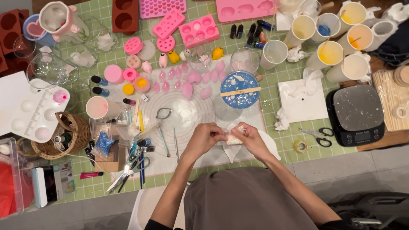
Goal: Preparing and positioning a wick for a candle in a glass jar.
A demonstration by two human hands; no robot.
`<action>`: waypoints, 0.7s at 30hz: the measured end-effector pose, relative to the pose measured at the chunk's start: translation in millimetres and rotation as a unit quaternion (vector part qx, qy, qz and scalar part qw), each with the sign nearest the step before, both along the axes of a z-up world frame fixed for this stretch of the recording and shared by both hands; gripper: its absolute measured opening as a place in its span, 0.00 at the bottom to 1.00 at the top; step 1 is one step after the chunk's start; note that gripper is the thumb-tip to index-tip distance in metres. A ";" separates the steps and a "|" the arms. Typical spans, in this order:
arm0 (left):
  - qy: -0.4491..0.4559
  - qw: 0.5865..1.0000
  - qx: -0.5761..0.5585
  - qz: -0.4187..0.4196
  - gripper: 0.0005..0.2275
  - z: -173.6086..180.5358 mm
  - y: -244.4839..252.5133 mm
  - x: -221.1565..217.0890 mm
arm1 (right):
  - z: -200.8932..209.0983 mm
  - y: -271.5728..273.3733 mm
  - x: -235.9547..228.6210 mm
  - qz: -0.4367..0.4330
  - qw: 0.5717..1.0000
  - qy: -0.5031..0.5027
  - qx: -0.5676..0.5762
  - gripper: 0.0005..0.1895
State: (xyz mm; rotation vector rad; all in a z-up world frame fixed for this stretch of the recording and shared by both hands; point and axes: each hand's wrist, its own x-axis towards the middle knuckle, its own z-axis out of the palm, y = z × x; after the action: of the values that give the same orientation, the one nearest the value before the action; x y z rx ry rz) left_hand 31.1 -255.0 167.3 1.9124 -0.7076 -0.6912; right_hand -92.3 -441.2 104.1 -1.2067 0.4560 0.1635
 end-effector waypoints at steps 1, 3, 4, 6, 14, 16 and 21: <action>0.002 1.000 0.002 0.004 0.05 -2.5 2.2 -0.3 | -5.0 -0.3 2.2 0.004 1.000 0.002 0.002 0.05; 0.002 0.999 0.025 0.026 0.03 -7.3 5.8 1.6 | -15.0 -1.7 9.0 0.036 0.998 -0.027 -0.050 0.10; 0.002 0.999 0.026 0.029 0.03 -4.8 5.0 4.1 | -15.1 -2.2 13.7 0.039 0.998 -0.027 -0.049 0.10; 0.012 0.997 0.050 0.050 0.02 -0.4 4.8 6.0 | -15.9 -1.5 19.2 0.058 0.998 -0.023 -0.021 0.11; 0.070 0.995 0.020 0.061 0.02 13.9 13.1 16.9 | -27.2 -7.6 29.9 0.049 0.986 0.027 0.154 0.10; 0.072 0.995 0.022 0.062 0.02 16.0 12.4 18.5 | -32.7 -8.1 30.9 0.031 0.976 0.020 0.214 0.09; 0.040 0.996 0.000 0.075 0.02 18.3 5.8 22.4 | -58.7 -11.5 27.2 0.028 0.949 -0.006 0.315 0.08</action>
State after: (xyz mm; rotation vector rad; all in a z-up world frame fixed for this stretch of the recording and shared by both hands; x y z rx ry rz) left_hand 53.5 -249.2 185.5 1.9058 -0.5079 -0.6684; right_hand -65.1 -452.7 45.4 -0.5910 0.3206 0.3241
